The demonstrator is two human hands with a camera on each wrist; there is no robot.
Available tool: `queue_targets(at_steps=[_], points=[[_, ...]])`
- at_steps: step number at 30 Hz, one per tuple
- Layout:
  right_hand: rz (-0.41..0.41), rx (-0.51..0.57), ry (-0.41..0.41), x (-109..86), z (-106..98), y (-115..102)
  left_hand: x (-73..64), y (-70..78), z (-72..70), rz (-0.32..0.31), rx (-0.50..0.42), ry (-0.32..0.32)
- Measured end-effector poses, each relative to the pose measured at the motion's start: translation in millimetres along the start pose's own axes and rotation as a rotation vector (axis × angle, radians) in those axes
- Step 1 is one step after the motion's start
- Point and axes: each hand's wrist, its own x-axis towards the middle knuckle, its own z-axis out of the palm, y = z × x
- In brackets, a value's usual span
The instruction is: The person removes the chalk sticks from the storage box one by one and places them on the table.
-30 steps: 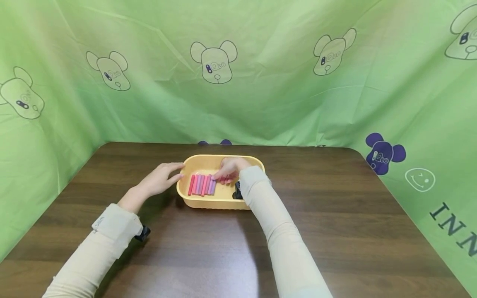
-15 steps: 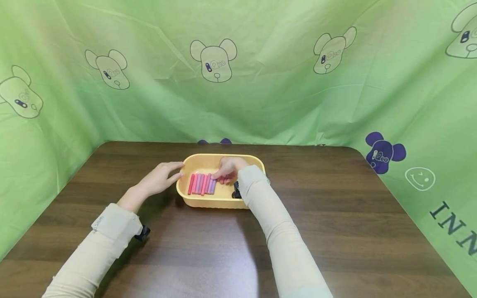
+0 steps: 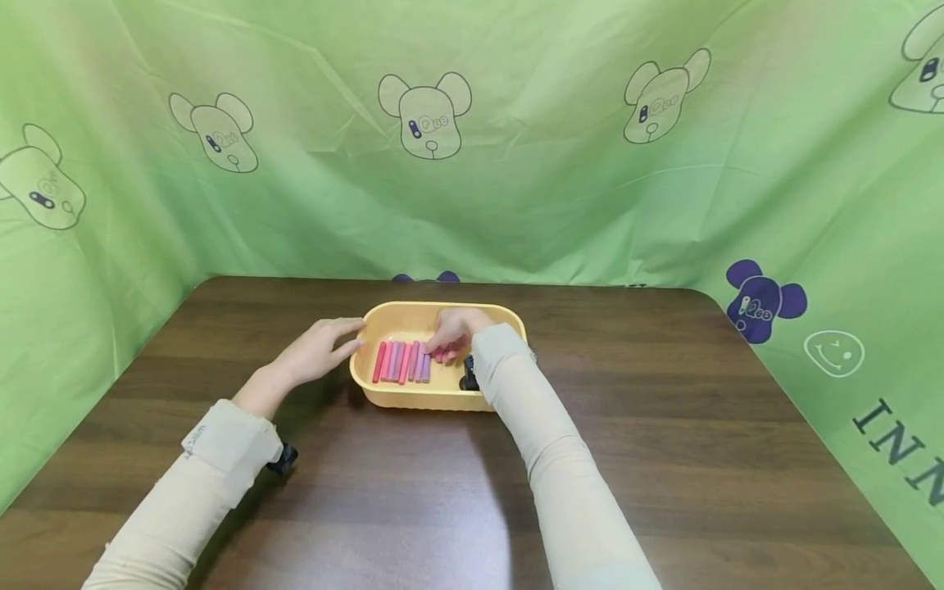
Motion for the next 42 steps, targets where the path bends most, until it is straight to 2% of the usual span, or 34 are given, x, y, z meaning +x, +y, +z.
queue_targets(at_steps=[9,18,30,42], points=[[-0.009,0.034,-0.012,0.7,-1,2,0.5,-0.1,-0.2,0.018,0.005,0.007],[-0.053,0.042,-0.032,-10.7,-9,-1,-0.4,0.0,-1.0,0.024,0.017,0.012],[-0.119,0.044,0.055,-27.1,-18,-1,-0.7,0.7,-2.0,0.004,0.003,-0.002],[-0.173,0.048,0.079,-51.9,-27,3,-0.8,0.9,-3.4,0.001,0.004,0.001]])
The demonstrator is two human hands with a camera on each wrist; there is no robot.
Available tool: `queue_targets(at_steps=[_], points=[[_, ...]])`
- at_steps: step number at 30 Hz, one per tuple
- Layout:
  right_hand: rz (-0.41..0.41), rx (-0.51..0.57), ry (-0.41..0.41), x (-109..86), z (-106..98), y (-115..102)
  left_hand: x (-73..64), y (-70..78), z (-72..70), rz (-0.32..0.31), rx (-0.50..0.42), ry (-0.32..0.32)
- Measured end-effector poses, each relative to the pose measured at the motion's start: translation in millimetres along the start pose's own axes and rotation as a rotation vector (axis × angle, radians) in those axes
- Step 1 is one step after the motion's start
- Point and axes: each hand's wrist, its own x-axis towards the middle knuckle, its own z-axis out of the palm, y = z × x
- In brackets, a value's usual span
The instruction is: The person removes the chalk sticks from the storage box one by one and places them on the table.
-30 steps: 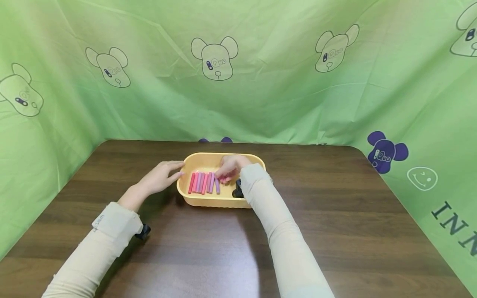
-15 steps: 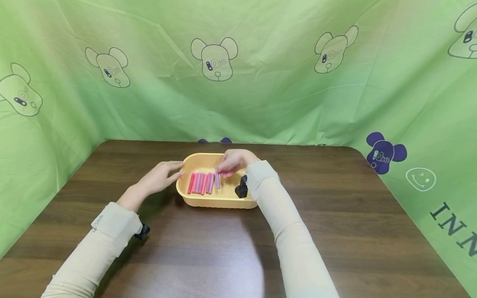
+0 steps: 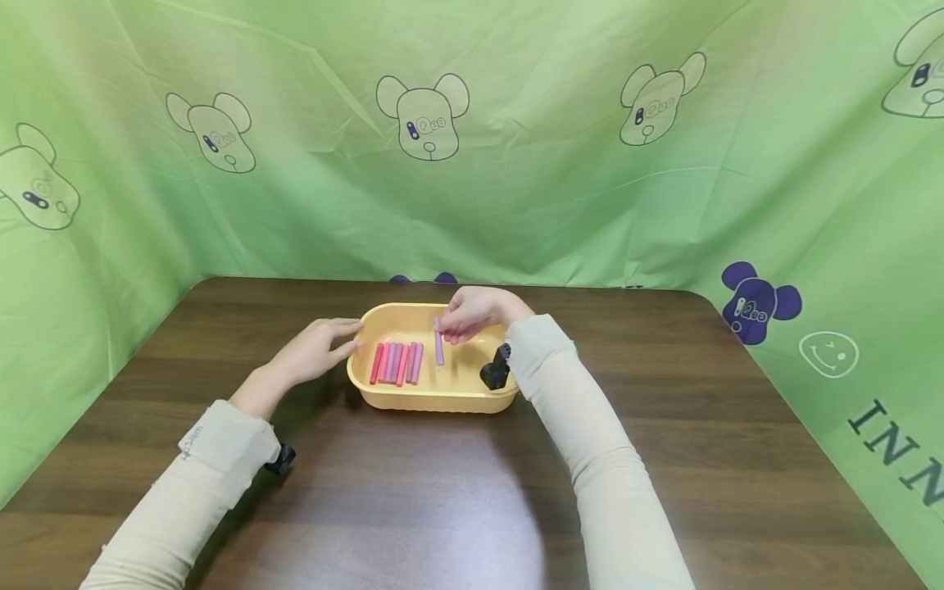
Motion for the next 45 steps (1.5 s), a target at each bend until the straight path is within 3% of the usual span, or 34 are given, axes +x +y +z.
queue_targets(at_steps=[8,26,36,45], points=[[-0.03,0.035,0.022,-22.5,-12,11,1.6,-1.5,1.6,0.022,0.01,0.025],[-0.062,0.026,0.099,-66.1,-31,45,0.4,-4.7,3.8,0.007,0.02,0.034],[-0.036,0.047,0.147,-88.7,-42,72,-1.7,-4.8,3.9,0.009,0.012,0.034],[0.027,0.086,0.099,-99.0,-46,106,-0.5,-3.7,3.5,-0.004,-0.007,0.017]])
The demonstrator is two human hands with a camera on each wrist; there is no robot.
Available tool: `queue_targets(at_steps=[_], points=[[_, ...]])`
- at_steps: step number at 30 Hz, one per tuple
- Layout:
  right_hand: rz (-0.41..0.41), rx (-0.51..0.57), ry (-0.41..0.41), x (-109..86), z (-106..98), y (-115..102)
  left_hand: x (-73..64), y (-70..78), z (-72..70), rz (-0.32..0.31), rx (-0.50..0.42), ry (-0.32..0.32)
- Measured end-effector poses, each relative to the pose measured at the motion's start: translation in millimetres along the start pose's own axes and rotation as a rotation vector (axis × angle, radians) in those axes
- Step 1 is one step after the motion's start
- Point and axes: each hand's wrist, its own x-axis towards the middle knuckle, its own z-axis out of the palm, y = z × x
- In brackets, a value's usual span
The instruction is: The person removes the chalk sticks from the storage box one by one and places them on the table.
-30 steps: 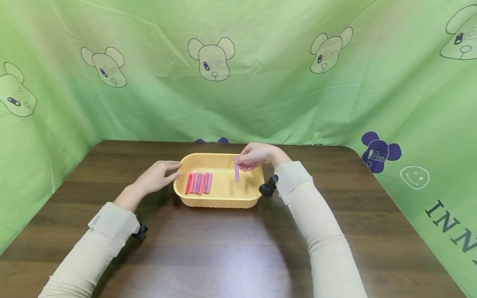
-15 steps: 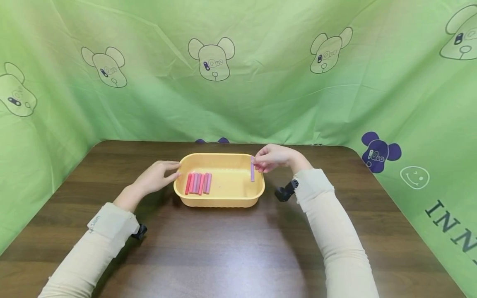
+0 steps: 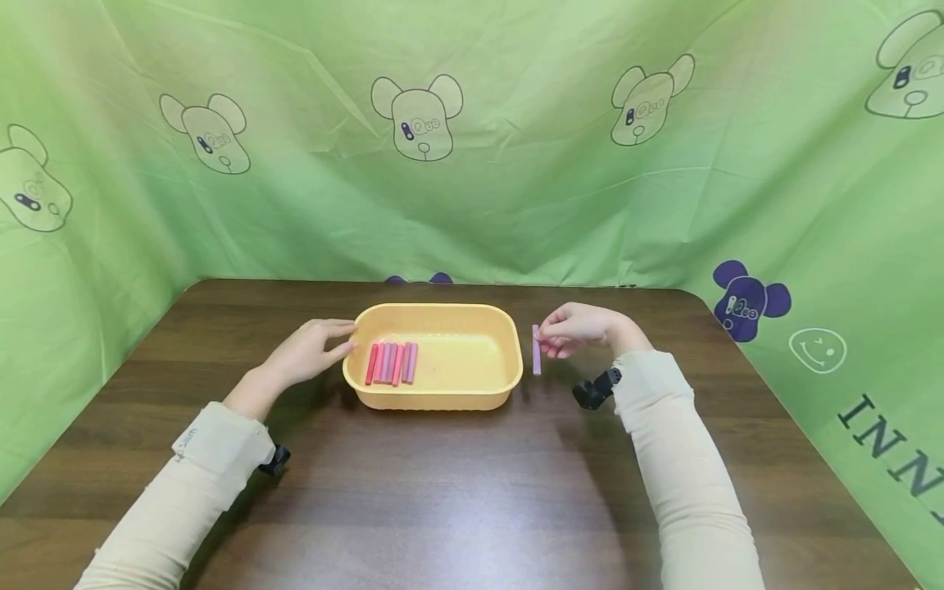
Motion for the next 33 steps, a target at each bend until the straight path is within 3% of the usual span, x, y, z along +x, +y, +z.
queue_targets(at_steps=[14,23,33], points=[[0.084,0.029,-0.062,19.4,5,35,-0.4,0.7,0.3,0.007,0.0,0.004],[0.134,0.044,-0.029,25.8,9,39,-0.4,0.6,0.9,-0.013,-0.014,-0.008],[0.168,0.102,0.0,23.9,12,37,-0.7,1.7,0.0,0.006,-0.005,0.004]])
